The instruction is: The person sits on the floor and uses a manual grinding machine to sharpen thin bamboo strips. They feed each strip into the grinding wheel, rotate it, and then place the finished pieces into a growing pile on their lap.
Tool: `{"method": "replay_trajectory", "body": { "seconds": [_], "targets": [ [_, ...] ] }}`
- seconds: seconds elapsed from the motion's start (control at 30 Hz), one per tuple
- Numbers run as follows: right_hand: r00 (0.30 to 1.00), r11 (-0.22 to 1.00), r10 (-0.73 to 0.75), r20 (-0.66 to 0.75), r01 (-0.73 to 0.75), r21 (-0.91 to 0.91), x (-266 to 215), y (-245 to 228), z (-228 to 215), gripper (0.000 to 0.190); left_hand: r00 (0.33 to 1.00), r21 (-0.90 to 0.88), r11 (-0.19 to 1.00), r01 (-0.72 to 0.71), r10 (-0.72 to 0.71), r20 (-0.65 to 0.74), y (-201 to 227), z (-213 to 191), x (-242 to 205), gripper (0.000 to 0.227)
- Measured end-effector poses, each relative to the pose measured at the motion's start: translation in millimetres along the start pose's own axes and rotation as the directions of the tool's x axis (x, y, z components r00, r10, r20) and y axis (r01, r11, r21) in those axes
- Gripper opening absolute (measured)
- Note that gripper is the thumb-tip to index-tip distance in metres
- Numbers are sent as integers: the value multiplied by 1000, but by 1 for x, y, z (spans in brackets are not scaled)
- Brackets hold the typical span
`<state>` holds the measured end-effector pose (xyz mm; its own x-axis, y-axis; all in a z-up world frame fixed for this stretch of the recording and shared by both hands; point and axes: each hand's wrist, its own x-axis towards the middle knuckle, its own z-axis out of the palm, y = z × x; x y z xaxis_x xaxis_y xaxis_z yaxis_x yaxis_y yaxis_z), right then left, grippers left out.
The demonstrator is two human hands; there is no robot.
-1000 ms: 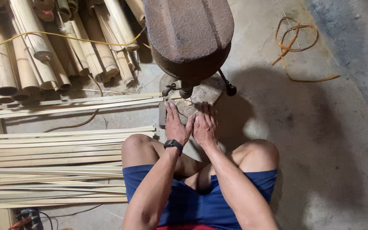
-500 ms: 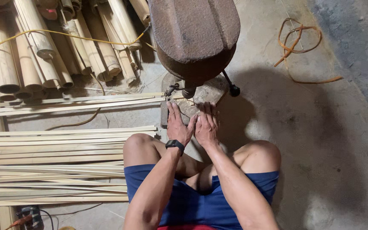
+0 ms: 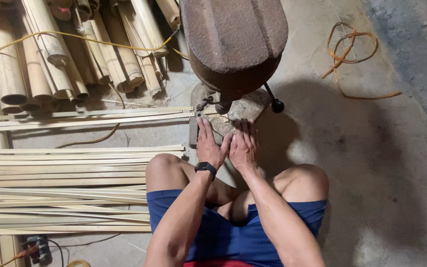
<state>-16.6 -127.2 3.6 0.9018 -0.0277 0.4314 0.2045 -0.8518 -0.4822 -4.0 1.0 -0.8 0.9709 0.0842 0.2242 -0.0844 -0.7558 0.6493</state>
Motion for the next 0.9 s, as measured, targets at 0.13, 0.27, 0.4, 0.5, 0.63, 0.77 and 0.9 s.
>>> {"method": "replay_trajectory", "body": {
  "seconds": [0.13,0.27,0.4,0.5,0.63,0.77,0.9],
  "targets": [
    [1000,1000,15,26,-15,0,1,-2,-2,51,1000,5,1000,12,-12,7,2,-1,0,101],
    [999,1000,15,39,-15,-5,0,0,-3,51,1000,11,1000,6,-6,15,2,-3,1,101],
    [999,1000,-1,44,1,-1,-1,2,-1,52,1000,50,999,-18,18,10,0,-4,-1,100],
    [999,999,-35,15,35,7,-1,4,1,50,1000,49,999,3,-4,21,2,-6,0,100],
    [999,999,-37,10,37,5,-2,5,1,50,1000,39,999,3,-3,18,6,-12,2,100],
    [999,1000,-18,29,18,5,-3,6,0,51,999,5,999,-52,52,5,2,-14,1,100],
    [997,998,-45,57,48,-44,1,8,-4,53,897,26,999,37,-45,440,-52,-16,21,82]
  ]
}}
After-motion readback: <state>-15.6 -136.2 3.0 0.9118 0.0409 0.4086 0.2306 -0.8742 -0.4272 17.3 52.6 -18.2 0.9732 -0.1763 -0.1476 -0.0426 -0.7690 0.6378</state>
